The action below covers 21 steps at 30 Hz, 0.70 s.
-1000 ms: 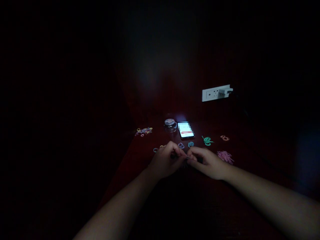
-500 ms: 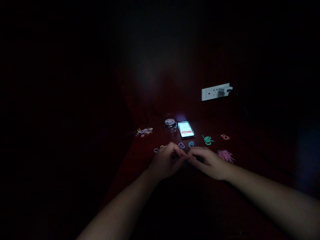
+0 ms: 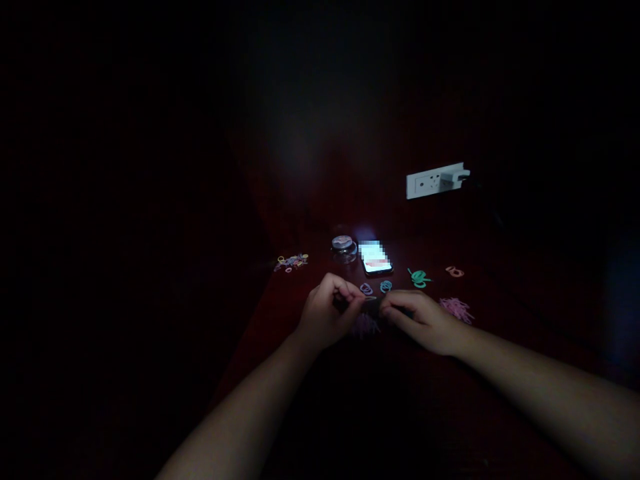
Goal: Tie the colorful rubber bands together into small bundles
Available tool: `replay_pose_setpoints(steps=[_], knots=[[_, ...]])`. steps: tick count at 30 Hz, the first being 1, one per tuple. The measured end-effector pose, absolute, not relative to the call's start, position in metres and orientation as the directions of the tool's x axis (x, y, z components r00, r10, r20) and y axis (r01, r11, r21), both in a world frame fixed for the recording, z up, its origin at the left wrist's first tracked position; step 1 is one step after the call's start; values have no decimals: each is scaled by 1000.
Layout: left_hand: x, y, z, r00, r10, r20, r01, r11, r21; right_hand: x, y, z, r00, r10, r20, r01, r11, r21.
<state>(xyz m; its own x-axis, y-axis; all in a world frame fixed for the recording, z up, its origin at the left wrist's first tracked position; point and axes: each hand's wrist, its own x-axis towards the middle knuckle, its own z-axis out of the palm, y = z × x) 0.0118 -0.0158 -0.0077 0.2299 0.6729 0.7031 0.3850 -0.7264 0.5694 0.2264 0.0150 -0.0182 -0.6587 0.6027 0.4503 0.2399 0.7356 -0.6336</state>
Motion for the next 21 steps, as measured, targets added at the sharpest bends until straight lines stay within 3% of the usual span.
replay_pose_setpoints(steps=[5,21], knots=[[15,-19,-7,387,716,581,417,-698,582,225,14,-17,-679,582,447,242,753,-612],[9,-19,-5,355,641,681,439,-757,484,228,13,-16,-673,573,467,231,763,-603]])
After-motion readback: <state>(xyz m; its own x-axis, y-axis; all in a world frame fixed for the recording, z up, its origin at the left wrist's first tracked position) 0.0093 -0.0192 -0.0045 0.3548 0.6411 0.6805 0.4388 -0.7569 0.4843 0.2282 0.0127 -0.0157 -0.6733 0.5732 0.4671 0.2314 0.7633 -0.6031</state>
